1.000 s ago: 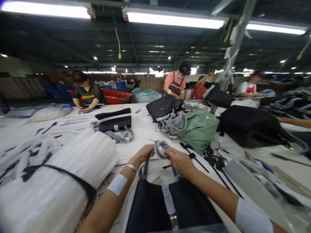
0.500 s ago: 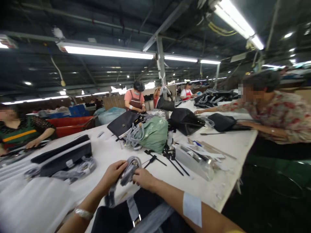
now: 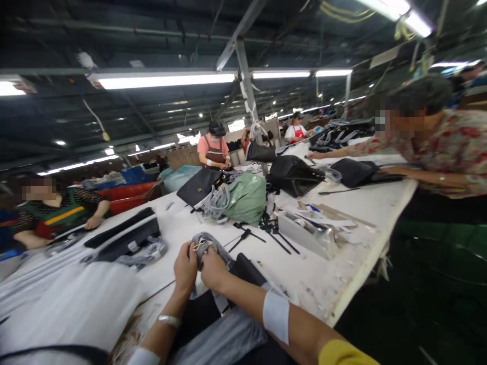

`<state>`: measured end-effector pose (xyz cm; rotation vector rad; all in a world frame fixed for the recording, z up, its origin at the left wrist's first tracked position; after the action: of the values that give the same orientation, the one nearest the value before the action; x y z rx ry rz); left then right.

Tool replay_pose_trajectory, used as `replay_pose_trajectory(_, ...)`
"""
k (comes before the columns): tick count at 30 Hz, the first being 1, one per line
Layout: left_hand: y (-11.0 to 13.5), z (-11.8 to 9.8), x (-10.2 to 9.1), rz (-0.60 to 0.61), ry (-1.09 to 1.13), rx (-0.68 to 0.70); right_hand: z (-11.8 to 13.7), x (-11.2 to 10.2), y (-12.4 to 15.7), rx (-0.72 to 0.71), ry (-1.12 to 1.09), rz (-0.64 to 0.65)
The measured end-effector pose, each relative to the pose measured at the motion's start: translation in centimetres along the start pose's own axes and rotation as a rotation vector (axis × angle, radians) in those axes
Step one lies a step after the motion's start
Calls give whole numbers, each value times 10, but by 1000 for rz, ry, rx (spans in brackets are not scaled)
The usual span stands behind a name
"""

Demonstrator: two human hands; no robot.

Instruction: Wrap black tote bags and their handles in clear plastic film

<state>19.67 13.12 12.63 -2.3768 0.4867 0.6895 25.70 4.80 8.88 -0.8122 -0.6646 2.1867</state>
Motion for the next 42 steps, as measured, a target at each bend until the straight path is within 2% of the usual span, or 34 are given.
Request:
replay_pose_trajectory(5, 9, 2, 2, -37, -22, 20, -15, 14, 18, 111, -430, -37)
replay_pose_trajectory(8, 11, 1, 3, -32, -13, 41, -15, 15, 28, 154, -597, -47)
replay_pose_trajectory(11, 13, 0, 0, -46, 2, 46, -11, 10, 34, 159, -654, -63)
replay_pose_trajectory(16, 18, 6, -8, -97, 32, 21, -1, 1, 36, 102, -609, -126)
replay_pose_trajectory(22, 21, 11, -14, -139, 82, 6, -1, 12, 42, 319, -922, -102)
replay_pose_trajectory(25, 23, 11, -16, -140, 113, 5, -7, 14, 45, 478, -1166, -163)
replay_pose_trajectory(28, 27, 6, -11, -67, 141, 32, -19, 16, 49, 710, -1346, -267)
replay_pose_trajectory(30, 30, -1, -5, 25, 155, 61, -27, 13, 49, 751, -1322, -333)
replay_pose_trajectory(34, 23, -16, 2, 213, 168, 79, -35, 9, 47, 708, -1268, -409)
replay_pose_trajectory(39, -2, -35, -12, 388, 159, 25, -31, 6, 48, 612, -1199, -435)
replay_pose_trajectory(42, -5, -47, -19, 503, 162, -14, -26, 4, 47, 568, -1161, -437)
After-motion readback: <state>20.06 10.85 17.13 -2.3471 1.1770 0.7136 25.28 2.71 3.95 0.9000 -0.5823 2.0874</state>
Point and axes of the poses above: each hand's wrist, its own y-axis away from the middle knuckle, its own x-axis out of the palm, z = x × y, the point moved 6 cm from there along -y, towards the middle knuckle, and after that the axes turned 11 degrees about -x, right-handed, at the moved point
